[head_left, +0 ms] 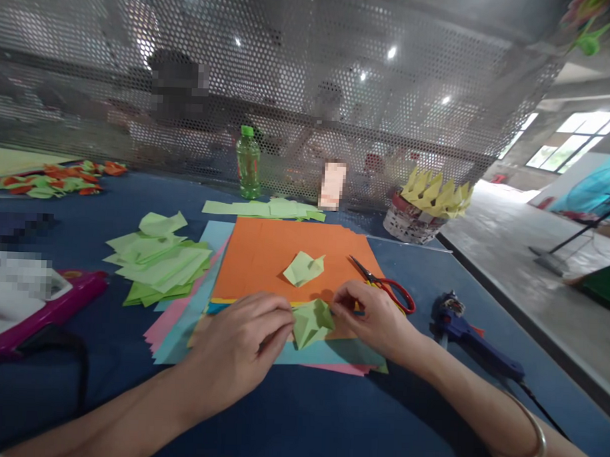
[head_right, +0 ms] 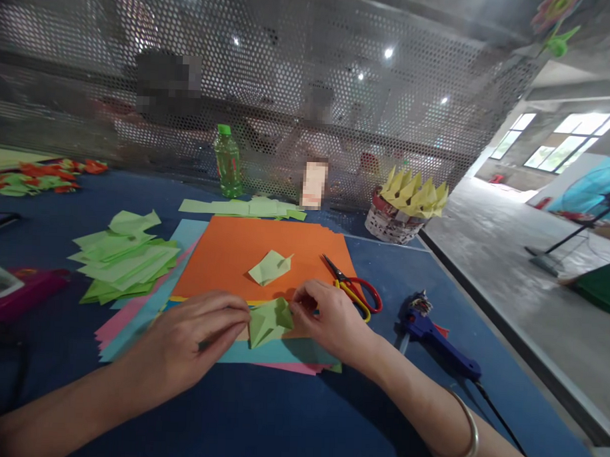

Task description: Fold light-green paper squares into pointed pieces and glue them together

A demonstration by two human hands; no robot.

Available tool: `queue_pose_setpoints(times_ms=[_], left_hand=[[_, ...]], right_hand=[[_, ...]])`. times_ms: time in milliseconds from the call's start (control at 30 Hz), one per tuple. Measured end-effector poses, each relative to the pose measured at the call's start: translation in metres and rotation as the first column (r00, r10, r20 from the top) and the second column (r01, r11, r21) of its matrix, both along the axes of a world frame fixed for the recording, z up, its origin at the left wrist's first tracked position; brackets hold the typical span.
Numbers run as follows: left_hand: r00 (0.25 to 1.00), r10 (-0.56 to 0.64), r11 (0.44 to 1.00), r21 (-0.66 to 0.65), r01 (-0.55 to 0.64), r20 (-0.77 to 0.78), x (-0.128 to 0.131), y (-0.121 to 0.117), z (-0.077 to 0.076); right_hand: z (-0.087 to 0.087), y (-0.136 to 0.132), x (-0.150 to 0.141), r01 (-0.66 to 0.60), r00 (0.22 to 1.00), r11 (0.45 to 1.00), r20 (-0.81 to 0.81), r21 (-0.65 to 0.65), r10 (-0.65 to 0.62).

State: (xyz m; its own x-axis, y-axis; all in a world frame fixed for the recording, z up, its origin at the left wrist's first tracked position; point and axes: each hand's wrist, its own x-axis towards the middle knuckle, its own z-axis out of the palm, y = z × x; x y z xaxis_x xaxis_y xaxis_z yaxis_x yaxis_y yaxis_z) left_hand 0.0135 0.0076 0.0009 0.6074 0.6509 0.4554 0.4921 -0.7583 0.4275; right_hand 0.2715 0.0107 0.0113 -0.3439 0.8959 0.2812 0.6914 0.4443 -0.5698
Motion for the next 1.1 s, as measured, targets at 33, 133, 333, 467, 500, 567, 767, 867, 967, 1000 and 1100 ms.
queue_pose_setpoints(times_ms=[33,133,333,467,500,567,767,867,967,1000,1100], left_hand=[[1.0,-0.001,1.0,-0.001,0.001,-0.003,0.0001,-0.0002,0.0002],[1.0,0.0,1.0,-0.005,0.0,-0.018,0.0002,-0.0015,0.0011],[0.999,-0.017,1.0,0.019,0.018,-0.035,-0.0001,-0.0035,0.0031],[0.999,-0.009,0.999,0.033,0.01,-0.041,0.0003,-0.0029,0.0027],[0.999,-0.005,0.999,0.039,0.006,-0.04,0.0004,-0.0028,0.0025],[0.999,-0.006,0.999,0.051,0.008,-0.039,0.0007,-0.0029,0.0024],[0.994,-0.049,0.995,0.087,0.058,-0.1,-0.0009,-0.0035,0.0013],[0.988,-0.05,0.995,0.078,0.062,-0.148,-0.0026,-0.0021,-0.0014],[0.98,-0.059,0.996,0.052,0.07,-0.191,-0.0037,-0.0001,-0.0041],[0.978,-0.06,0.997,0.046,0.07,-0.199,-0.0038,0.0004,-0.0047],[0.979,-0.05,0.997,0.041,0.059,-0.198,-0.0037,0.0013,-0.0055]], right_hand=[[0.0001,0.0,0.0001,0.004,1.0,1.0,0.003,-0.002,-0.004],[0.0008,-0.0005,-0.0004,0.018,1.0,1.0,0.022,-0.012,-0.018],[0.0036,-0.0012,-0.0031,0.043,0.994,0.995,0.106,-0.095,-0.033],[0.0044,-0.0014,-0.0036,0.056,0.987,0.992,0.159,-0.111,-0.038],[0.0045,-0.0015,-0.0036,0.055,0.985,0.993,0.168,-0.107,-0.036],[0.0043,-0.0018,-0.0035,0.048,0.984,0.994,0.177,-0.102,-0.029],[-0.0008,-0.002,-0.0031,0.028,0.988,0.995,0.156,-0.092,-0.013],[-0.0031,-0.0017,-0.0029,0.013,0.992,0.996,0.125,-0.09,-0.002],[-0.0033,-0.0018,-0.0032,0.005,0.995,0.997,0.096,-0.082,0.003],[-0.0031,-0.0019,-0.0035,0.005,0.996,0.997,0.09,-0.078,0.002],[-0.0031,-0.0024,-0.004,0.003,0.997,0.997,0.082,-0.072,0.003]])
